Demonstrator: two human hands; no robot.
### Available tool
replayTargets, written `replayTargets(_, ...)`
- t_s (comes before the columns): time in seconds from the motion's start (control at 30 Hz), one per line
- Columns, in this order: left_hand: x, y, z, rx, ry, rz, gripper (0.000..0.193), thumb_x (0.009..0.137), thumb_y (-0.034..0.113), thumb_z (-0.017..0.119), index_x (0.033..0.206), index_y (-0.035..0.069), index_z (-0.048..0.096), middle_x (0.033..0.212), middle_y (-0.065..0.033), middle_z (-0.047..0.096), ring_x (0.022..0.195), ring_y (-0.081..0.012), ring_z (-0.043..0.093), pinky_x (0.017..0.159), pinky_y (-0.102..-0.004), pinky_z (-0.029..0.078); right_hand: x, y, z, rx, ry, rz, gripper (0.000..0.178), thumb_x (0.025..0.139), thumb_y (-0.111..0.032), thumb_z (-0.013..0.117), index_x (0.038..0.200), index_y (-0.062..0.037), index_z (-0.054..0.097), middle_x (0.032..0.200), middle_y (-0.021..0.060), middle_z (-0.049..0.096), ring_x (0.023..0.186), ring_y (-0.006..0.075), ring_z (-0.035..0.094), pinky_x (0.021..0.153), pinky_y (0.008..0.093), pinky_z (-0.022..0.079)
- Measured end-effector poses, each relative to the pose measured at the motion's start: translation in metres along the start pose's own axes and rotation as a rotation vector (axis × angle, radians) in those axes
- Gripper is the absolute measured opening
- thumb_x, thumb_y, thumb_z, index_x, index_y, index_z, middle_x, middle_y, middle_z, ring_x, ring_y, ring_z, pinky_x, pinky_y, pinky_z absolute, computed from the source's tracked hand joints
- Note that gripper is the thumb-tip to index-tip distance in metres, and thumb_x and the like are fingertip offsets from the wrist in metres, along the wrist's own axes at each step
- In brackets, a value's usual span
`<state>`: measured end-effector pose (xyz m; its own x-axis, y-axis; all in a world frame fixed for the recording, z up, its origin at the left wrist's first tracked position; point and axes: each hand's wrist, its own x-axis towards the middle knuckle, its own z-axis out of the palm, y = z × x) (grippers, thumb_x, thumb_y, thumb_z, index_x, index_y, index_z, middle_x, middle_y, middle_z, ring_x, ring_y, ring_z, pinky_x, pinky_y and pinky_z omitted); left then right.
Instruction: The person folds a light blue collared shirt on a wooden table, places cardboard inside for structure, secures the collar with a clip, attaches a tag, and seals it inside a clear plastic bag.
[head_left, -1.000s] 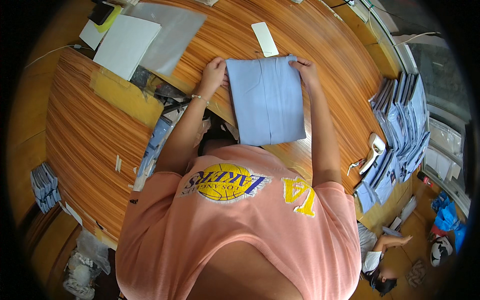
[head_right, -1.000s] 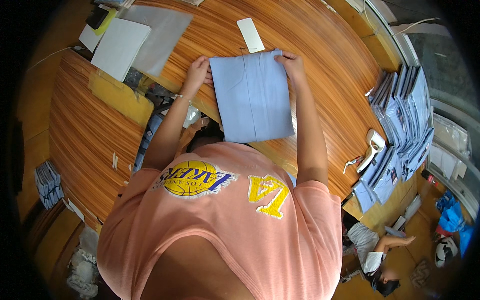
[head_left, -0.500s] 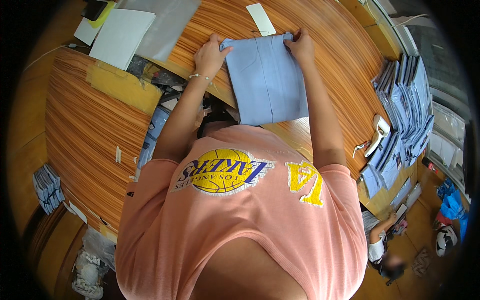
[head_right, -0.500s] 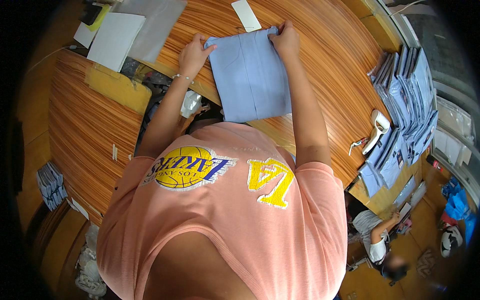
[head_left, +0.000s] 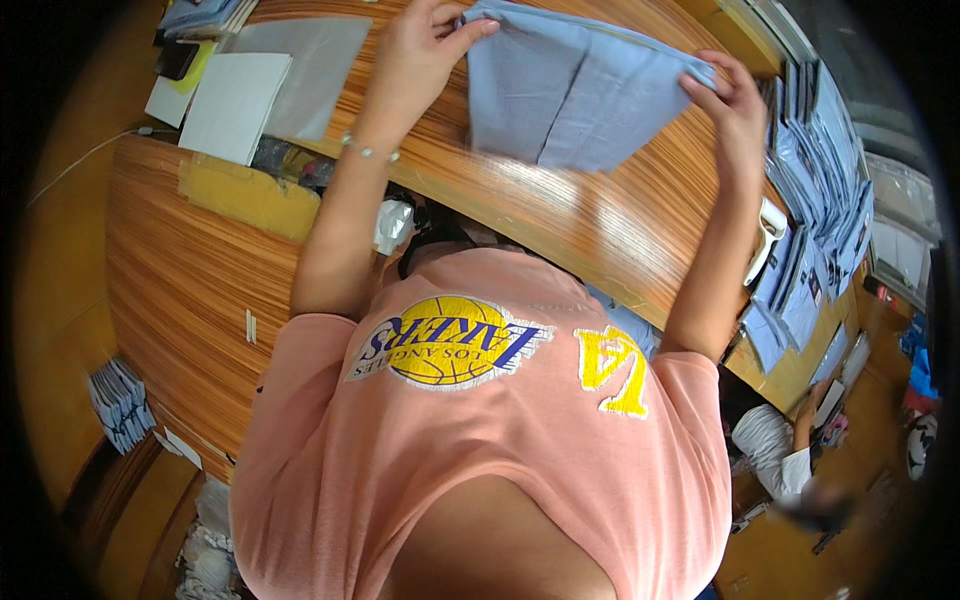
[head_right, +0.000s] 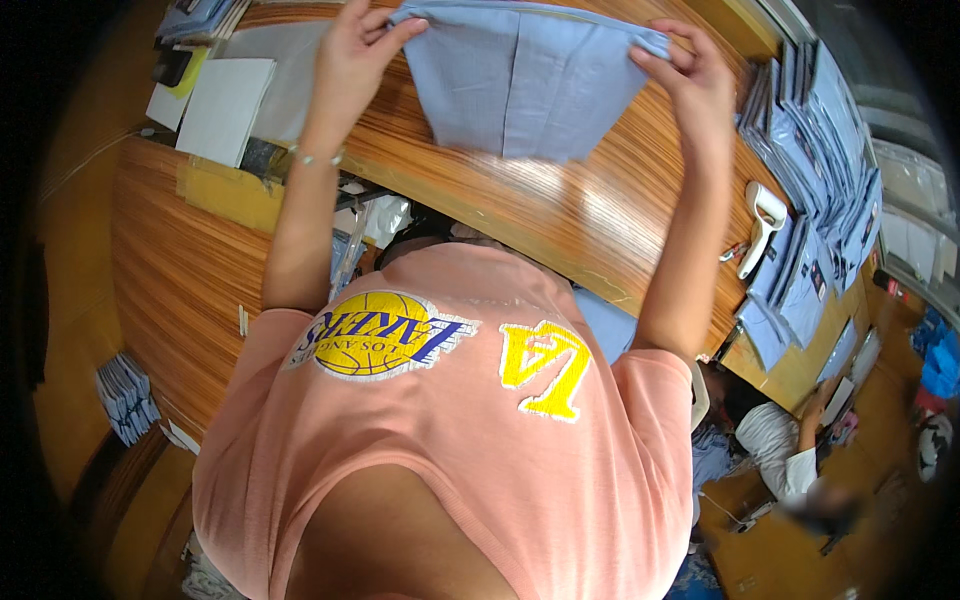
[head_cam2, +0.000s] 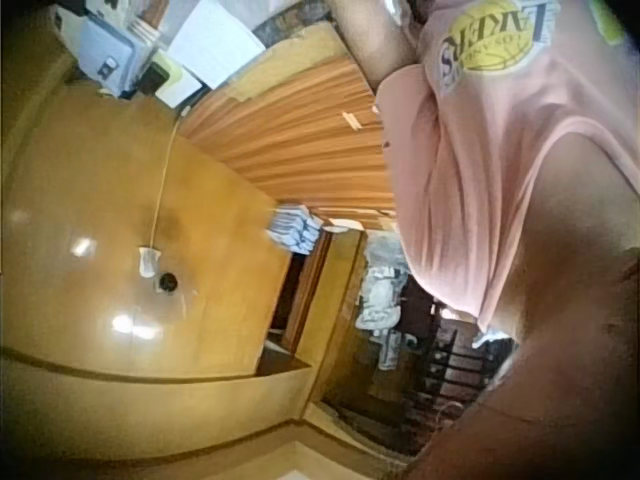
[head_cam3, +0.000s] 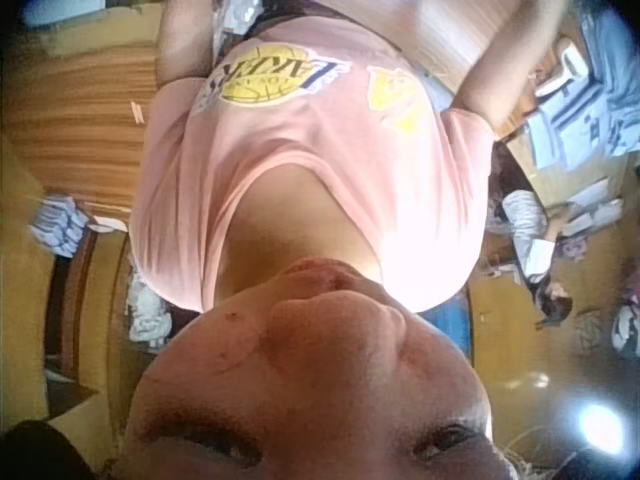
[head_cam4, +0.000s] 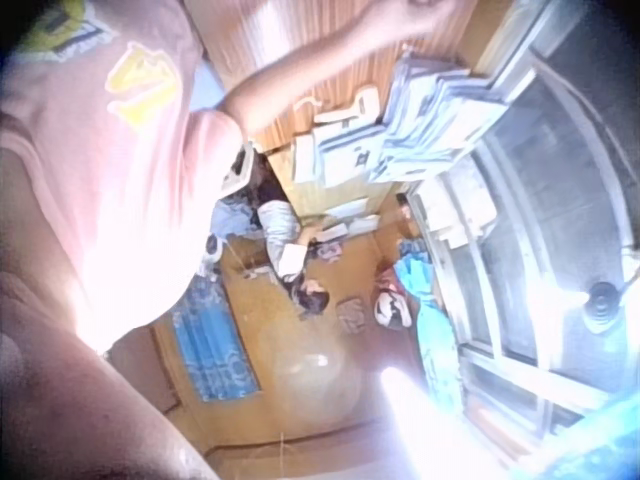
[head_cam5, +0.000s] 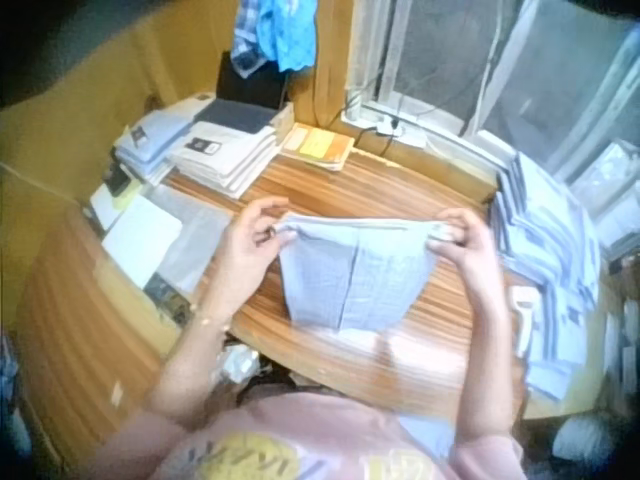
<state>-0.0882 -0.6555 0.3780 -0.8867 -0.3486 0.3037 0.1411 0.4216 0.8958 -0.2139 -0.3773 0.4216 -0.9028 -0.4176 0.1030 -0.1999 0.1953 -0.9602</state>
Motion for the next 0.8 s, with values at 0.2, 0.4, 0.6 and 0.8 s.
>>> replayTargets(0.2, -0.071, 0.045, -0.006, 0.192, -0.322, 0.122, 0.033, 0.074, -0.010, 0.054, 0.102, 0.002, 0.065, 0.103, -0.0101, 0.066, 0.100, -0.0230, 0.062, 0.088, -0.0314, 0.047, -0.102, -0.001, -0.030, -0.162, -0.136, 0.043, 0.026, 0.069, 0.009, 0.056, 0.090, 0.0000, 0.068, 0.101, 0.0116, 0.067, 0.101, 0.0227, 0.061, 0.094, 0.0343, 0.043)
replayTargets(0.4, -0.201, -0.037, 0.028, 0.345, -0.598, 0.034, 0.024, 0.071, -0.010, 0.052, 0.089, 0.000, 0.064, 0.110, -0.0129, 0.063, 0.111, -0.0260, 0.055, 0.095, -0.0374, 0.042, -0.215, 0.121, 0.004, -0.300, -0.420, -0.011, 0.038, 0.065, 0.016, 0.046, 0.093, -0.0028, 0.064, 0.106, 0.0113, 0.065, 0.113, 0.0293, 0.056, 0.106, 0.0455, 0.026)
replayTargets(0.6, -0.184, -0.032, 0.039, 0.076, -0.153, -0.383, 0.014, 0.081, 0.003, 0.060, 0.094, -0.001, 0.059, 0.093, -0.0086, 0.061, 0.080, -0.0134, 0.055, 0.072, -0.0242, 0.044, -0.202, 0.135, -0.015, 0.047, -0.164, 0.384, 0.020, 0.079, 0.007, 0.053, 0.097, -0.0003, 0.057, 0.094, 0.0078, 0.063, 0.080, 0.0157, 0.062, 0.072, 0.0307, 0.049)
replayTargets(0.8, -0.169, -0.082, 0.047, -0.070, -0.494, -0.749, 0.018, 0.082, 0.017, 0.068, 0.088, 0.003, 0.058, 0.068, 0.0009, 0.058, 0.061, -0.0055, 0.050, 0.052, -0.0203, 0.040, -0.208, 0.164, 0.003, 0.370, -0.204, 0.816, 0.012, 0.085, -0.008, 0.062, 0.093, -0.0047, 0.054, 0.066, -0.0003, 0.058, 0.055, 0.0070, 0.055, 0.050, 0.0186, 0.046)
